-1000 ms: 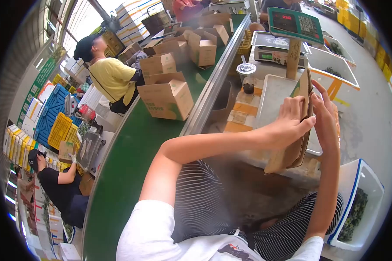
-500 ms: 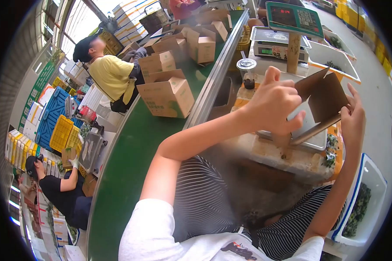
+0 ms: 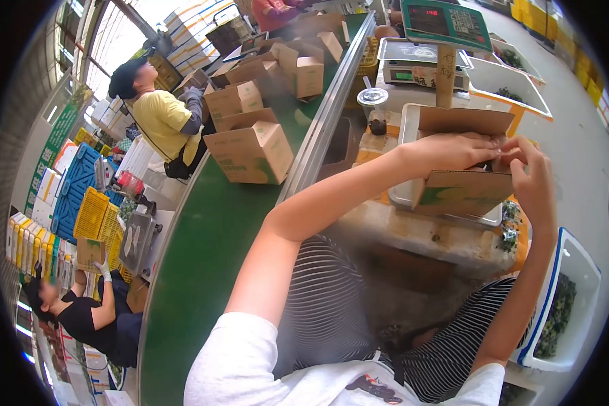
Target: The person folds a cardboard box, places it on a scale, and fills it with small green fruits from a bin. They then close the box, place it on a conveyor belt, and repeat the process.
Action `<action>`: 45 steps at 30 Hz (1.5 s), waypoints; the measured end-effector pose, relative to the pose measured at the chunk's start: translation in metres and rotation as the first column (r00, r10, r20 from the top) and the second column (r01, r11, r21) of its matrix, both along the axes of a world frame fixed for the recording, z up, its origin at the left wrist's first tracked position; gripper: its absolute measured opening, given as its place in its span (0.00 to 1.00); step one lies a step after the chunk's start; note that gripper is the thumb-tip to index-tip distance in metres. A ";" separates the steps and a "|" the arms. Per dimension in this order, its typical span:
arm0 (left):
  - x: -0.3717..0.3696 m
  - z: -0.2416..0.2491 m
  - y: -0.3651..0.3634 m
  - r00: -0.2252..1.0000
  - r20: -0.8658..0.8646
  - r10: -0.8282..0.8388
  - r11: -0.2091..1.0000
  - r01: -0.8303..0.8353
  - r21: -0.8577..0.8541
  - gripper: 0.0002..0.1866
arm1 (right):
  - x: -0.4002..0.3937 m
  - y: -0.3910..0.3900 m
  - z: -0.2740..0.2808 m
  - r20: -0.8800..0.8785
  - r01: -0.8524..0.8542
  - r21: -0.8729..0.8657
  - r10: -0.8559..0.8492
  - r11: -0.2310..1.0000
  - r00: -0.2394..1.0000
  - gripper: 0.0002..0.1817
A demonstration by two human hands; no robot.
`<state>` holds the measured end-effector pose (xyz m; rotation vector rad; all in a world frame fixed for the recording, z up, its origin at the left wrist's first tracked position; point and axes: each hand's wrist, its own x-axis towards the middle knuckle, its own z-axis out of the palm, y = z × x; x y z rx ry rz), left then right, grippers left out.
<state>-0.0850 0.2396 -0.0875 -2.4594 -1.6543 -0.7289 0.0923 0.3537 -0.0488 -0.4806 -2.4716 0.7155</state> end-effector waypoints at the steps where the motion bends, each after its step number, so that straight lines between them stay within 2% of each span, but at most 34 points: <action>1: -0.009 -0.004 0.005 0.999 0.030 -0.026 1.000 0.026 -0.017 0.24 | -0.001 0.000 0.000 0.025 0.028 -0.015 -0.028 0.999 0.999 0.23; 3: -0.021 -0.006 0.010 0.993 0.090 -0.072 0.996 0.077 -0.052 0.22 | -0.016 0.002 -0.013 -0.257 0.165 0.305 -0.086 0.938 0.963 0.27; 4: -0.021 -0.006 0.012 0.980 0.194 -0.051 0.988 0.078 -0.135 0.22 | -0.022 0.004 -0.014 -0.395 0.258 0.440 -0.073 0.860 0.916 0.29; 6: -0.020 0.001 0.011 0.923 0.384 0.021 0.951 0.099 -0.292 0.22 | -0.027 0.014 -0.011 -0.314 0.028 0.291 0.068 0.956 0.947 0.26; 7: -0.013 0.005 0.011 0.816 0.488 0.310 0.877 -0.048 -0.478 0.22 | -0.029 0.024 -0.013 -0.267 -0.060 0.211 0.117 0.976 0.957 0.26; 8: -0.016 0.013 0.008 0.676 0.690 0.258 0.874 0.142 -0.465 0.24 | -0.031 0.031 -0.016 -0.221 -0.145 0.123 0.170 0.982 0.960 0.25; 9: -0.023 0.022 0.004 0.483 0.849 0.216 0.858 0.321 -0.401 0.26 | -0.035 0.026 -0.014 -0.271 -0.131 0.068 0.145 0.989 0.952 0.18; 10: -0.026 0.029 -0.001 0.252 0.949 0.188 0.830 0.476 -0.291 0.28 | -0.039 0.028 -0.016 -0.290 -0.089 0.113 0.118 0.990 0.950 0.15; 12: -0.025 0.038 -0.014 0.212 0.976 0.046 0.906 0.403 -0.130 0.26 | -0.054 0.036 -0.026 -0.333 0.009 0.192 0.057 0.981 0.941 0.10; 13: -0.025 0.044 -0.021 0.196 0.980 -0.020 0.928 0.367 -0.055 0.25 | -0.063 0.034 -0.030 -0.427 -0.018 0.063 0.043 0.998 0.903 0.10; 15: -0.026 0.058 -0.044 0.632 0.771 0.081 0.981 0.087 -0.175 0.27 | -0.065 0.032 -0.030 -0.311 0.095 0.162 -0.040 0.982 0.950 0.11; 16: -0.025 0.059 -0.051 0.786 0.596 0.165 0.981 -0.071 -0.178 0.28 | -0.065 0.030 -0.031 -0.248 0.134 0.215 -0.079 0.967 0.966 0.12; 17: -0.025 0.050 -0.052 0.852 0.430 0.298 0.954 -0.258 -0.149 0.30 | -0.068 0.035 -0.036 -0.266 0.100 0.166 -0.053 0.981 0.962 0.12; 18: -0.030 0.035 -0.054 0.864 0.251 0.435 0.899 -0.430 -0.079 0.34 | -0.072 0.042 -0.045 -0.236 0.073 0.074 -0.054 0.995 0.970 0.12; 19: -0.034 0.023 -0.056 0.817 0.077 0.571 0.818 -0.574 0.027 0.37 | -0.075 0.048 -0.053 -0.206 0.045 -0.018 -0.048 0.999 0.977 0.12; 20: -0.038 0.012 -0.057 0.711 0.289 0.641 0.767 -0.600 -0.226 0.39 | -0.078 0.053 -0.061 -0.176 0.018 -0.109 -0.038 0.994 0.984 0.12; 21: -0.040 0.003 -0.058 0.538 0.449 0.714 0.700 -0.537 -0.470 0.41 | -0.072 0.046 -0.053 -0.101 0.008 -0.208 -0.030 0.978 0.994 0.13; 22: -0.041 -0.001 -0.059 0.319 0.535 0.782 0.623 -0.393 -0.676 0.44 | -0.062 0.033 -0.036 -0.027 0.008 -0.308 -0.017 0.951 1.000 0.14; 23: -0.027 0.010 -0.063 0.152 0.513 0.845 0.534 -0.159 -0.831 0.47 | -0.055 0.026 -0.027 0.046 0.014 -0.402 0.005 0.915 0.999 0.15; 26: -0.032 0.000 -0.066 -0.021 0.624 0.781 0.590 0.352 -0.727 0.48 | -0.051 0.028 -0.031 0.038 -0.030 -0.292 0.043 0.956 0.998 0.17; 29: -0.017 -0.001 -0.067 -0.133 0.691 0.710 0.697 0.266 -0.666 0.45 | -0.033 0.009 -0.018 -0.035 -0.064 -0.301 0.056 0.951 0.998 0.16; 32: 0.005 0.007 -0.066 0.059 0.902 0.427 0.903 -0.077 -0.423 0.39 | -0.031 0.028 -0.026 -0.372 -0.254 -0.196 0.168 0.947 0.913 0.17; 33: 0.003 0.001 -0.062 0.258 0.909 0.326 0.930 -0.258 -0.260 0.38 | -0.021 0.029 -0.010 -0.419 -0.248 -0.273 0.117 0.929 0.900 0.18; 34: 0.009 0.004 -0.063 0.636 0.696 0.333 0.923 -0.370 -0.103 0.39 | -0.018 0.033 -0.008 -0.501 -0.196 -0.193 0.075 0.962 0.862 0.18; 35: 0.014 0.007 -0.065 0.844 0.371 0.388 0.872 -0.466 0.150 0.42 | -0.016 0.039 -0.008 -0.580 -0.137 -0.115 0.045 0.984 0.813 0.18; 36: 0.019 0.007 -0.065 0.906 -0.010 0.424 0.841 -0.389 0.375 0.42 | -0.016 0.041 -0.009 -0.657 -0.069 -0.043 0.024 0.997 0.754 0.19; 37: 0.016 -0.006 -0.066 0.860 -0.332 0.388 0.886 -0.250 0.389 0.37 | -0.017 0.041 -0.009 -0.664 0.006 -0.025 -0.021 1.000 0.748 0.21; 40: 0.001 -0.060 -0.052 0.678 -0.632 0.376 0.829 0.059 0.556 0.34 | -0.023 0.032 -0.015 -0.570 -0.021 0.160 0.110 0.987 0.815 0.23; 41: -0.005 -0.080 -0.050 0.668 -0.632 0.393 0.836 0.027 0.548 0.32 | -0.029 0.032 -0.024 -0.513 -0.119 0.105 0.157 0.987 0.844 0.26; 42: -0.018 -0.094 -0.048 0.682 -0.617 0.392 0.826 0.035 0.563 0.31 | -0.042 0.033 -0.045 -0.446 -0.046 0.192 0.129 0.980 0.886 0.24; 44: -0.043 -0.110 -0.046 0.711 -0.585 0.391 0.805 0.045 0.592 0.31 | -0.046 0.033 -0.051 -0.078 -0.066 0.239 0.087 0.969 0.993 0.22; 45: -0.039 -0.094 -0.058 0.751 -0.551 0.365 0.878 -0.081 0.471 0.30 | -0.048 0.028 -0.048 0.036 -0.038 0.246 0.030 0.968 0.999 0.22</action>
